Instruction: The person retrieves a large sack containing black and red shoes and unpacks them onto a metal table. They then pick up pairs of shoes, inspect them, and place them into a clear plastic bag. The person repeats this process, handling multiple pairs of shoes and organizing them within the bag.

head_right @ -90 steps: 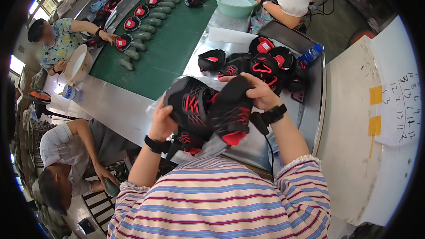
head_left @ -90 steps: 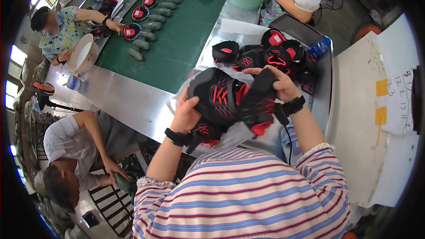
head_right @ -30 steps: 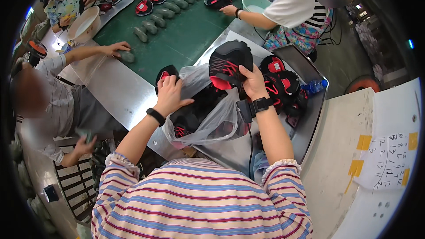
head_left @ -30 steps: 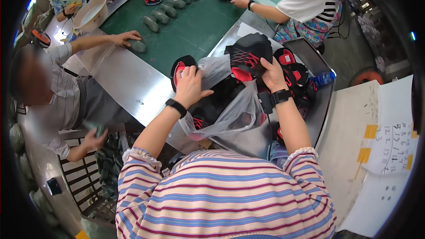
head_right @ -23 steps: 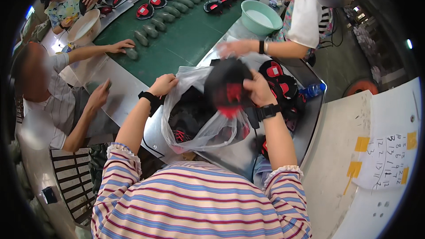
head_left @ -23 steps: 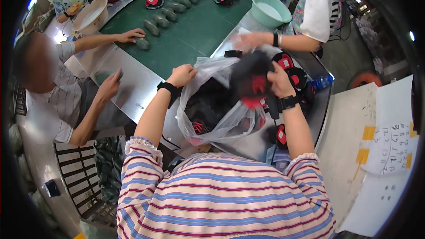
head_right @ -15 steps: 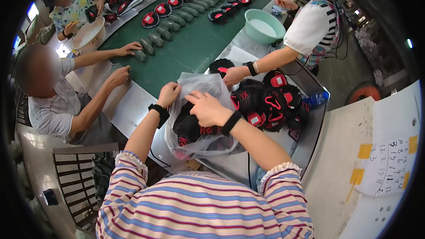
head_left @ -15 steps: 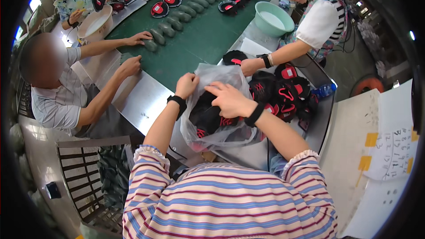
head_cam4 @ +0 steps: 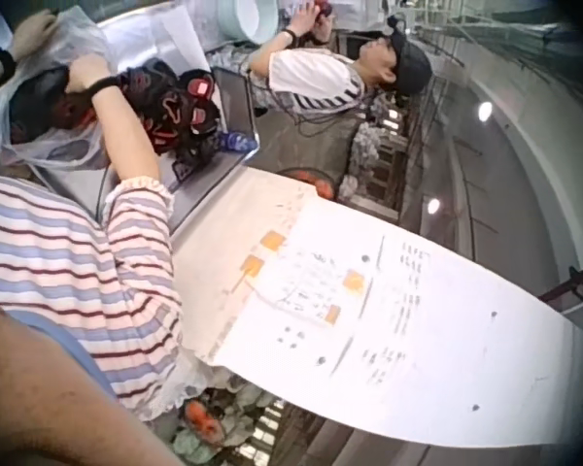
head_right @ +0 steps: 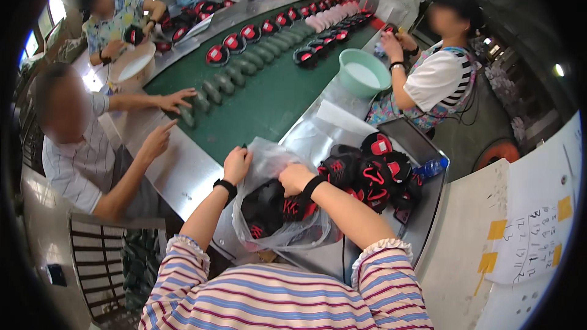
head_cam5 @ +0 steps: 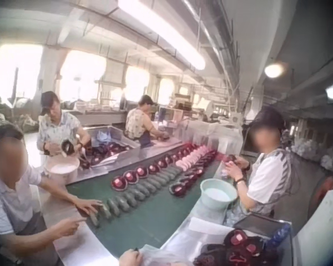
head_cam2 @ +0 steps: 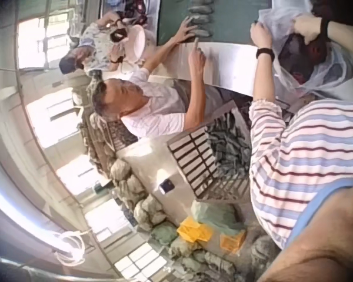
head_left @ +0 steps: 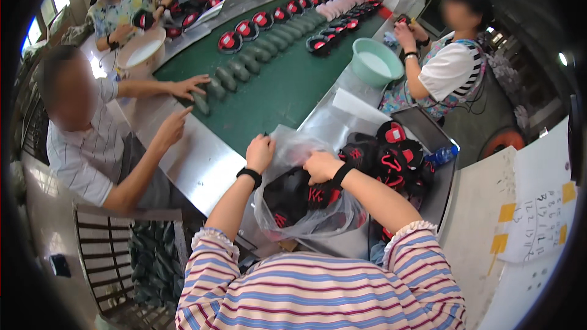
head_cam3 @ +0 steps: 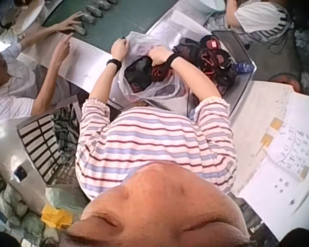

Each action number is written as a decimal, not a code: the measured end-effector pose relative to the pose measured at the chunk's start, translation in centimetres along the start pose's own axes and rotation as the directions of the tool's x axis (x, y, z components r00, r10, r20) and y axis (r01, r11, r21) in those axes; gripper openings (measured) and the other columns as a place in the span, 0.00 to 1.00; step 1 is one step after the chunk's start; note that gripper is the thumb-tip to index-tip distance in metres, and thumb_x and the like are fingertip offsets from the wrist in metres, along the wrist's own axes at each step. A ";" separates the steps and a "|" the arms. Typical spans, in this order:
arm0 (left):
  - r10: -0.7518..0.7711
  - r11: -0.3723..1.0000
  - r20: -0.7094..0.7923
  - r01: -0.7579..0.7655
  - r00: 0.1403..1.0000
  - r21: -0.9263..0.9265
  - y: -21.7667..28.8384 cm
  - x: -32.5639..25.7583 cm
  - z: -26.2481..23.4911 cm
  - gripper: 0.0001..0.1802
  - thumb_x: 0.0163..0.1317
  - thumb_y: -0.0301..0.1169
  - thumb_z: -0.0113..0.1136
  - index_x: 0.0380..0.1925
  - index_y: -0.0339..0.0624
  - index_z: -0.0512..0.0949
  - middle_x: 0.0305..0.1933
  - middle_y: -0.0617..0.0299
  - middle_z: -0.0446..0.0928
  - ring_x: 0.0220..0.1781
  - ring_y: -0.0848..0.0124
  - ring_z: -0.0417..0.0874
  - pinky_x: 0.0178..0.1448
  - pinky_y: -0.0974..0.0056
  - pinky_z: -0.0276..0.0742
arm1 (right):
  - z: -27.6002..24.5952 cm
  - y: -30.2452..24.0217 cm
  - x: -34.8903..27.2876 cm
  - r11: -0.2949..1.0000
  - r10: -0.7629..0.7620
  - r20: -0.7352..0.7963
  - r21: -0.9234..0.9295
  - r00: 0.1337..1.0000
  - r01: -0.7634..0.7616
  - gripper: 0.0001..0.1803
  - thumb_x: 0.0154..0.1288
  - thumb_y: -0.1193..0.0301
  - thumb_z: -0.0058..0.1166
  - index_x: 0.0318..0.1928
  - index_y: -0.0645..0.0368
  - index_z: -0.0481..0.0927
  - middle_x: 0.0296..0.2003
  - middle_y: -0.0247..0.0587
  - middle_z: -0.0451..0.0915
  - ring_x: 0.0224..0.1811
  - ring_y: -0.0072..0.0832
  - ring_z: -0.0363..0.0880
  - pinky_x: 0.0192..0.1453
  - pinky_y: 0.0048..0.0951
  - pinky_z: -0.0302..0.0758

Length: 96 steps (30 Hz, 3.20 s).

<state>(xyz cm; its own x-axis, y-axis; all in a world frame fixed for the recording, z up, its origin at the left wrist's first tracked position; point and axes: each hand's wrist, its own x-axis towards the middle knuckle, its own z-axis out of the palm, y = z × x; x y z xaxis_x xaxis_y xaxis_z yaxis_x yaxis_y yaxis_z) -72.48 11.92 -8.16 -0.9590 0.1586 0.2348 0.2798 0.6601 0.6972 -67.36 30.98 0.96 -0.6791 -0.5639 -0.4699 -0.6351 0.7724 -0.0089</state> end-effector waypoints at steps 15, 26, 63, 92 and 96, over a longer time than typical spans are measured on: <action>0.237 0.966 -0.122 -0.247 0.964 -0.077 3.2 0.8 -4.8 0.09 0.51 0.33 0.60 0.30 0.40 0.79 0.33 0.51 0.73 0.40 0.53 0.72 0.46 0.57 0.68 | 0.9 1.9 -16.1 -0.228 0.746 -0.192 0.826 0.637 0.516 0.14 0.59 0.72 0.45 0.45 0.61 0.75 0.45 0.40 0.76 0.45 0.27 0.75 0.47 0.29 0.73; 0.211 0.683 0.340 0.110 0.916 -0.722 13.3 -1.5 -10.6 0.22 0.48 0.31 0.70 0.39 0.35 0.71 0.38 0.65 0.75 0.39 0.78 0.74 0.47 0.71 0.70 | -1.8 0.0 -11.1 -0.562 0.692 -0.196 0.458 0.695 0.689 0.15 0.66 0.72 0.42 0.50 0.64 0.72 0.45 0.45 0.78 0.46 0.34 0.78 0.54 0.35 0.75; 0.248 0.265 0.478 0.416 0.843 -0.870 12.7 3.4 -13.6 0.23 0.61 0.29 0.54 0.54 0.30 0.66 0.47 0.63 0.76 0.45 0.78 0.75 0.52 0.71 0.70 | -9.8 4.4 -3.7 -0.595 0.636 -0.032 0.616 0.771 0.516 0.11 0.65 0.66 0.46 0.41 0.62 0.73 0.33 0.39 0.80 0.29 0.28 0.80 0.35 0.28 0.78; -0.613 0.237 -0.024 0.155 0.790 -0.959 -9.3 9.8 -14.1 0.22 0.55 0.32 0.63 0.47 0.28 0.73 0.47 0.55 0.76 0.45 0.66 0.79 0.49 0.64 0.75 | -5.3 -3.0 -6.4 0.454 -0.396 -0.326 0.743 0.858 0.492 0.22 0.57 0.65 0.54 0.51 0.58 0.70 0.49 0.49 0.71 0.51 0.44 0.70 0.56 0.39 0.67; -0.706 0.537 -0.262 0.256 0.658 -0.804 -18.6 12.5 -13.4 0.24 0.53 0.35 0.65 0.44 0.28 0.74 0.45 0.54 0.77 0.45 0.63 0.78 0.51 0.61 0.73 | 3.9 -4.4 -10.1 0.891 -0.189 -0.094 0.402 0.978 0.210 0.22 0.53 0.63 0.58 0.49 0.54 0.73 0.53 0.41 0.70 0.57 0.39 0.65 0.55 0.38 0.66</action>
<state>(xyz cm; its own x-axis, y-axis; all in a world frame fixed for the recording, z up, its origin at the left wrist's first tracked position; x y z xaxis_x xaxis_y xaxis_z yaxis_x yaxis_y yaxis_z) -89.10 -8.22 -9.06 -0.8171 -0.5537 -0.1605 -0.0600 -0.1953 0.9789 -56.26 34.39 2.30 -0.5786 -0.7243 -0.3750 -0.5612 0.6872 -0.4613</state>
